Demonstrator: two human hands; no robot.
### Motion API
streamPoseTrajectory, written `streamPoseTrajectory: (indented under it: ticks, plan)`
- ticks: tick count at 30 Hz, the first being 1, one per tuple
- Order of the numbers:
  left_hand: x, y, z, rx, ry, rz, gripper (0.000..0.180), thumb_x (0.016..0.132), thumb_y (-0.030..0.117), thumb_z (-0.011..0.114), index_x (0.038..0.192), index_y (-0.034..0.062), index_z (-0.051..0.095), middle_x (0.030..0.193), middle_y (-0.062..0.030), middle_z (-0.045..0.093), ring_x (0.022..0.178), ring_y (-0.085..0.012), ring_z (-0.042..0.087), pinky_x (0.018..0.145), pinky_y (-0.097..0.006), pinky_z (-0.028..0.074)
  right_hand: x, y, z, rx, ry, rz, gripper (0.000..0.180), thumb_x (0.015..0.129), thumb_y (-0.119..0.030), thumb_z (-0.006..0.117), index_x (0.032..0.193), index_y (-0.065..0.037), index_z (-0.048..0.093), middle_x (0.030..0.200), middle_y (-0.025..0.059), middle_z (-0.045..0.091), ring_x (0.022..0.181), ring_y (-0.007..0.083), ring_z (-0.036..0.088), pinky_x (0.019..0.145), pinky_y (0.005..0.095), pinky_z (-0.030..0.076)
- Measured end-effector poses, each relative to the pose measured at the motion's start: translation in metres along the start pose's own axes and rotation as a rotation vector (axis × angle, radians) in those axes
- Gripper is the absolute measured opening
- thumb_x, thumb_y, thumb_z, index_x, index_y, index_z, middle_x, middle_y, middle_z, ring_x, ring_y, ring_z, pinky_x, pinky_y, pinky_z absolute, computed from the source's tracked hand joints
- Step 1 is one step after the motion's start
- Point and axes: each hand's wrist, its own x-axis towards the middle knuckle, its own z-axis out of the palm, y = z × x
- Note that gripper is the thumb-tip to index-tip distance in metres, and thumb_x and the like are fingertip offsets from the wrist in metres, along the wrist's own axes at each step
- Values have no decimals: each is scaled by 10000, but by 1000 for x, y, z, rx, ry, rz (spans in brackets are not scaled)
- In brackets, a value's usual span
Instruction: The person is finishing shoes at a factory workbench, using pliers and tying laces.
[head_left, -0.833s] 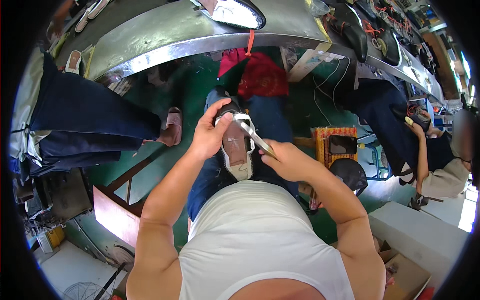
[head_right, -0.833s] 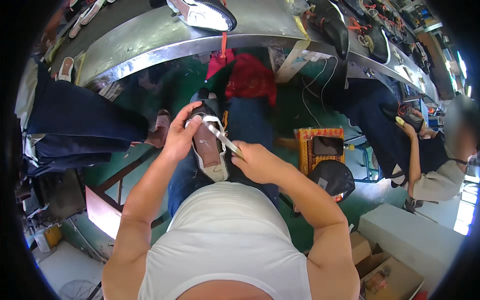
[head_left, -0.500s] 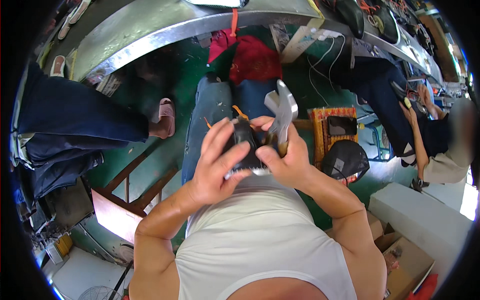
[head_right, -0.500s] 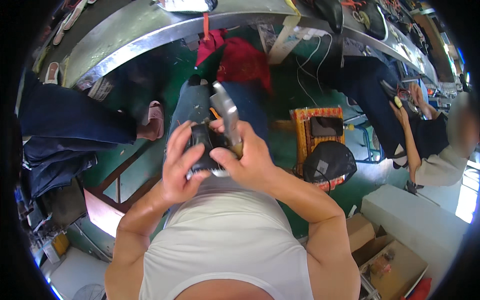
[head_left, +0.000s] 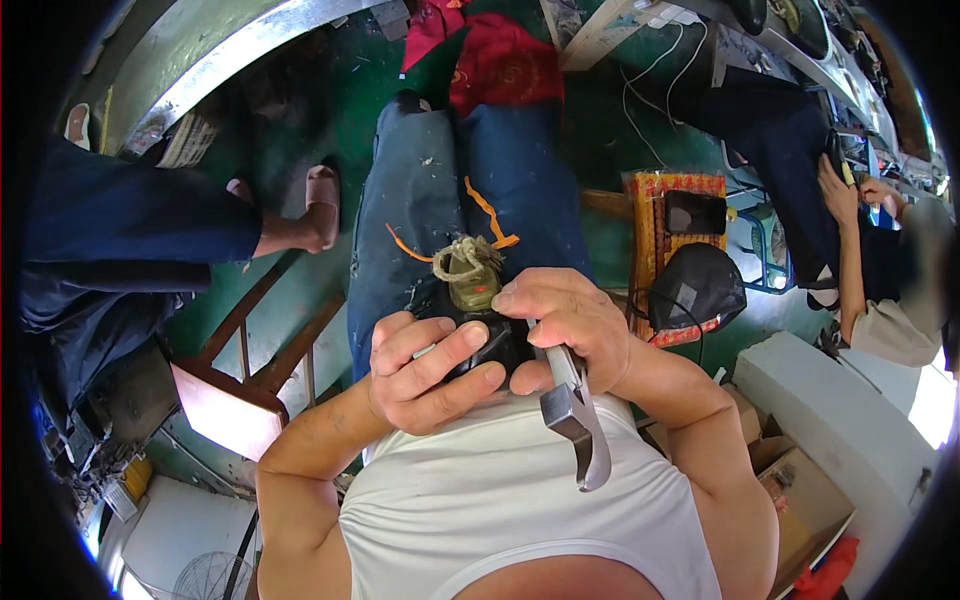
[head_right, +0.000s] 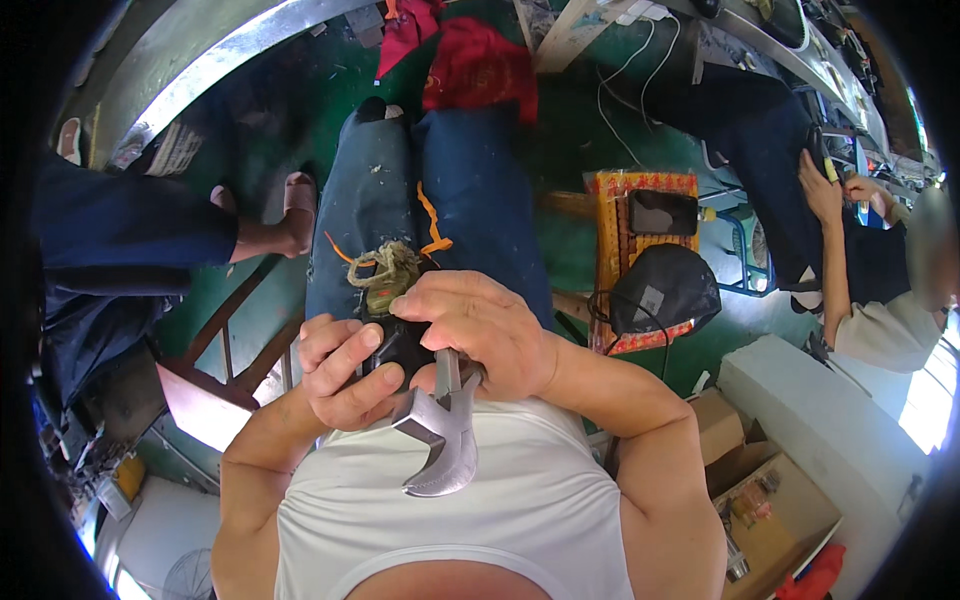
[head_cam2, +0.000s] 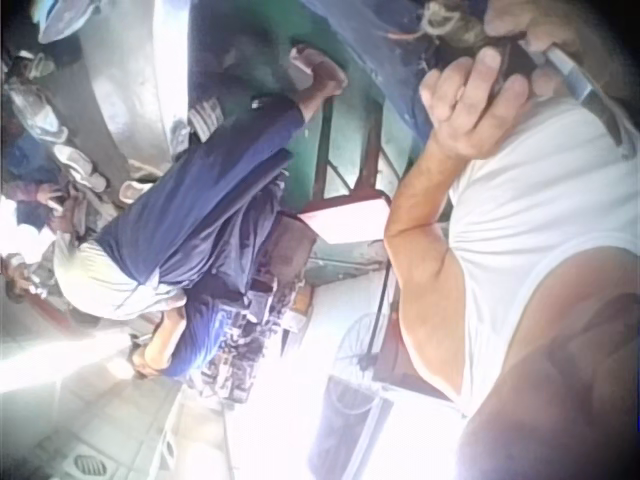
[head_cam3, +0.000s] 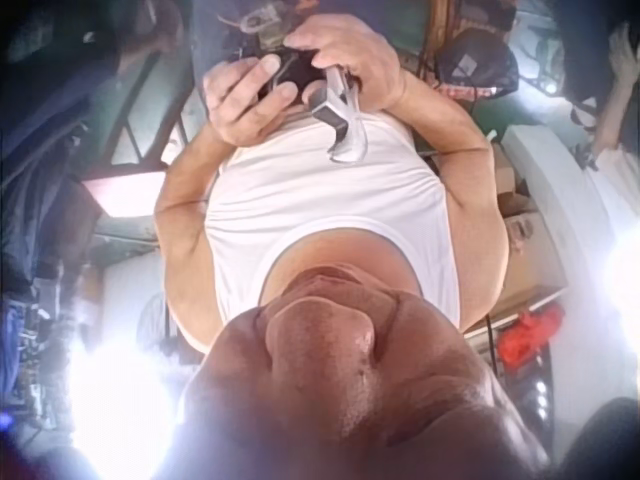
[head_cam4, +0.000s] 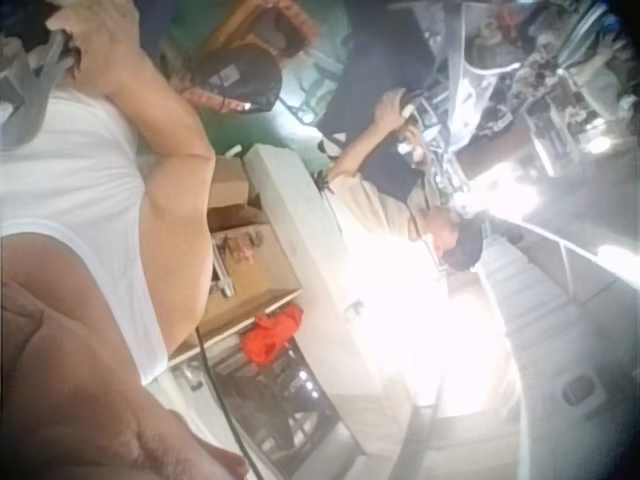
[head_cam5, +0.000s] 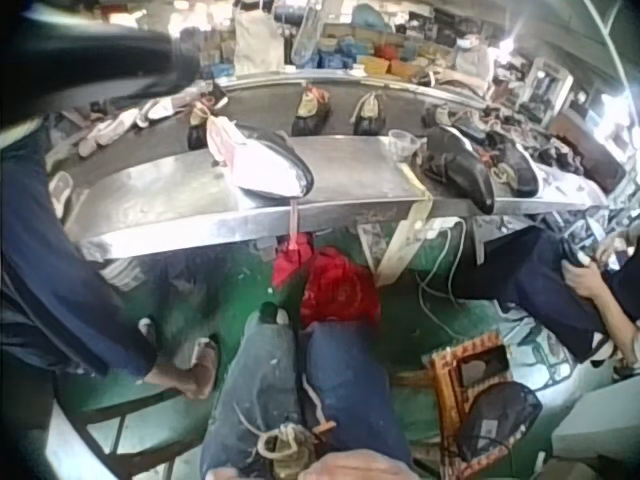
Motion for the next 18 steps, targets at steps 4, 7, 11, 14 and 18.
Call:
streamPoseTrajectory:
  ticks: [4, 7, 11, 14, 18]
  plan:
    - [7, -6, 0, 25, 2, -16, 436, 652, 259, 831, 1062, 164, 719, 1233, -111, 640, 904, -248, 572, 695, -353, 427, 9, 13, -5, 67, -68, 28, 505, 748, -272, 849, 1048, -51, 507, 1186, 222, 621, 1041, 391, 637, 896, 475, 521]
    - [22, -11, 3, -5, 6, -142, 455, 643, 267, 827, 1065, 132, 724, 1219, -164, 645, 986, -312, 589, 753, -394, 451, 27, 18, -3, 295, -43, 285, 734, 599, -349, 946, 1083, -38, 490, 1312, 208, 544, 1130, 395, 588, 966, 442, 472]
    - [-5, -36, 31, -221, -58, -333, 933, 688, 111, 863, 1473, 156, 361, 1537, -250, 225, 1341, -485, 355, 1058, -516, 383, 53, 11, -29, 26, -317, 615, 786, 599, -307, 936, 1151, -22, 455, 1329, 176, 561, 1018, 342, 653, 891, 378, 515]
    - [-25, -48, 44, -428, -152, -530, 988, 786, 127, 809, 1557, 111, 191, 1545, -259, 206, 1450, -432, 248, 1142, -456, 317, 54, 26, -32, -106, -271, 572, 802, 630, -279, 920, 1219, -8, 447, 1238, 207, 607, 1032, 352, 666, 884, 389, 518]
    - [5, -64, 35, -278, -189, -680, 737, 956, 305, 622, 1530, 27, 253, 1503, -251, 265, 1369, -415, 349, 1107, -427, 353, 66, 70, -31, -11, 34, 582, 719, 699, -231, 895, 1223, 26, 475, 1098, 139, 642, 1028, 192, 632, 896, 349, 507]
